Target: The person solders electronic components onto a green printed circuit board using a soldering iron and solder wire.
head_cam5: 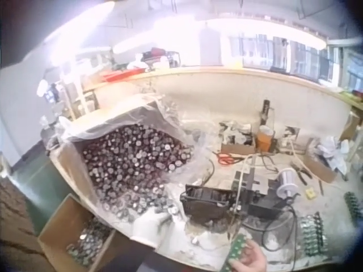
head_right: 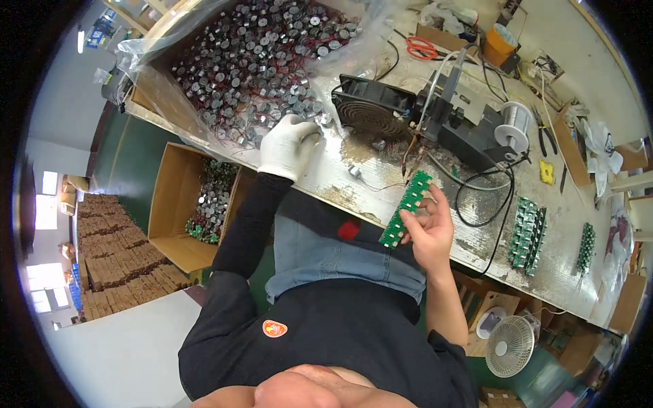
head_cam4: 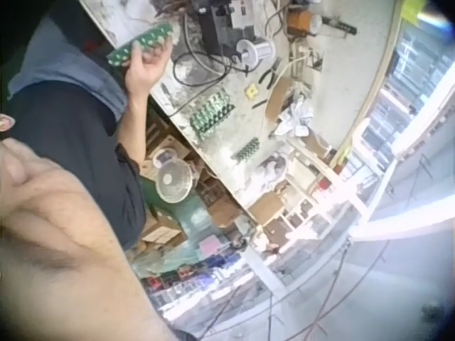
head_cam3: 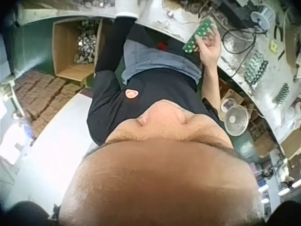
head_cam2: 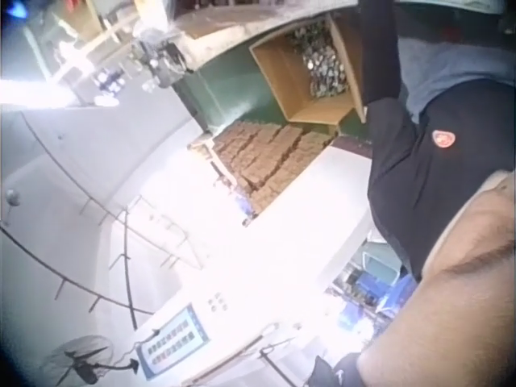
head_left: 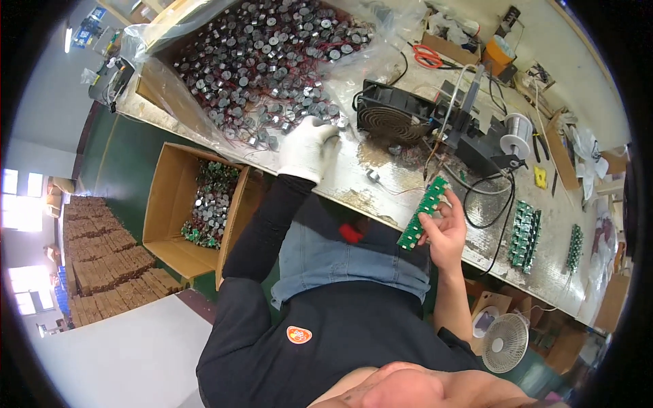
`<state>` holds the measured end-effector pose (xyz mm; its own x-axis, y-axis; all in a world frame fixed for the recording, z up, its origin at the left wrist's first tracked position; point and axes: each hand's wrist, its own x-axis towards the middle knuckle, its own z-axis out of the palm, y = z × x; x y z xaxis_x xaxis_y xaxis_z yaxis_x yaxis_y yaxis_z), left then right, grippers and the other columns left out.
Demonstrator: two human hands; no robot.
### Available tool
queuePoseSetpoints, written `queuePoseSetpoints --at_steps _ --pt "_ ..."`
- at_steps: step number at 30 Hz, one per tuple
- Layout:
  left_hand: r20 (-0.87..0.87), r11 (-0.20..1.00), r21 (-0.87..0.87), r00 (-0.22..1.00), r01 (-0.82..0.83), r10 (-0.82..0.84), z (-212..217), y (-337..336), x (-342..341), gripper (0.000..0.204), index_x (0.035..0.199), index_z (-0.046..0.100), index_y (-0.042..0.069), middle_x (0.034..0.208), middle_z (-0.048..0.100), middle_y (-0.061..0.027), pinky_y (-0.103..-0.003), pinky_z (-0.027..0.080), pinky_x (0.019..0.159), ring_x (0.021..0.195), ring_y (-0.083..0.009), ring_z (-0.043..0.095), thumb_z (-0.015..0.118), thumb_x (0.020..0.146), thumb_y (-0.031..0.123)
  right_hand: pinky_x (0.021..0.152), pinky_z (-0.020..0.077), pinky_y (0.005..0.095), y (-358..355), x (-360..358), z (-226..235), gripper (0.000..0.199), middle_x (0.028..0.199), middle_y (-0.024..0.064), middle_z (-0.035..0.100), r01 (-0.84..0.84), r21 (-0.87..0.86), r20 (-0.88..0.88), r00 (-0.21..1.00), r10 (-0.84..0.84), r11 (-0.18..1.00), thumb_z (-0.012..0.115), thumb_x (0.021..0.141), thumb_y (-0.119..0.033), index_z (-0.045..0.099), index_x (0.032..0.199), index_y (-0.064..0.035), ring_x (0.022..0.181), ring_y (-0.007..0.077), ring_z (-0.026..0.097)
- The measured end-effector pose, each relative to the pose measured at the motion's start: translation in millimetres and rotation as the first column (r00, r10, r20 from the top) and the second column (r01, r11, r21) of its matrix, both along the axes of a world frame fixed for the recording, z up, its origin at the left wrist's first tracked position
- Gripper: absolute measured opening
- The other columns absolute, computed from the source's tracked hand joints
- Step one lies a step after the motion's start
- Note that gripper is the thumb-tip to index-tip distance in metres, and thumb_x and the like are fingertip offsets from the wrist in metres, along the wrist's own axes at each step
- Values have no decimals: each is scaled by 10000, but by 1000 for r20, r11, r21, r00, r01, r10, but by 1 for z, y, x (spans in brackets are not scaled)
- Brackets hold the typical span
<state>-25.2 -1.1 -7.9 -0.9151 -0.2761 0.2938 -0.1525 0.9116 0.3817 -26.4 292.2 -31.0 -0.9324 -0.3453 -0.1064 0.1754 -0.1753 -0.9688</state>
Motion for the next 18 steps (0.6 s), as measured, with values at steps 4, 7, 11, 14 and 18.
queuePoseSetpoints --at_steps 4,7,11,14,18 --pt "-391 985 171 918 8 61 -4 -18 -10 159 927 702 87 933 664 -71 -269 508 660 794 -171 643 725 776 131 436 454 194 -1 1 1 636 1018 120 547 -9 2 0 1000 9 1000 610 823 75 288 1368 16 619 94 580" --pt "-430 843 532 882 77 191 13 -15 -21 186 984 646 1 861 674 -59 -212 468 531 661 -97 622 663 872 148 435 454 193 3 2 -1 636 1018 120 546 4 18 -3 1000 -4 1000 609 825 73 285 1369 12 616 93 578" --pt "-305 286 931 915 228 263 32 -4 -7 240 1045 600 -42 843 678 -98 -216 476 490 581 -123 625 652 880 124 434 455 195 4 1 -1 637 1016 120 542 -2 18 -6 1000 2 1000 615 823 70 291 1369 17 608 94 574" --pt "-215 244 956 954 163 207 20 9 9 256 1057 600 -48 859 680 -109 -225 500 534 606 -134 633 649 882 133 450 460 199 3 0 -2 680 1035 126 533 -18 11 6 1000 18 1000 632 811 67 274 1387 23 625 99 575" --pt "-123 308 947 988 88 95 2 37 24 284 1059 605 -44 851 674 -97 -230 499 588 647 -130 629 663 876 166 513 489 205 5 -2 -2 796 1110 126 475 -49 17 -5 999 49 999 663 775 87 213 1428 11 711 107 568"
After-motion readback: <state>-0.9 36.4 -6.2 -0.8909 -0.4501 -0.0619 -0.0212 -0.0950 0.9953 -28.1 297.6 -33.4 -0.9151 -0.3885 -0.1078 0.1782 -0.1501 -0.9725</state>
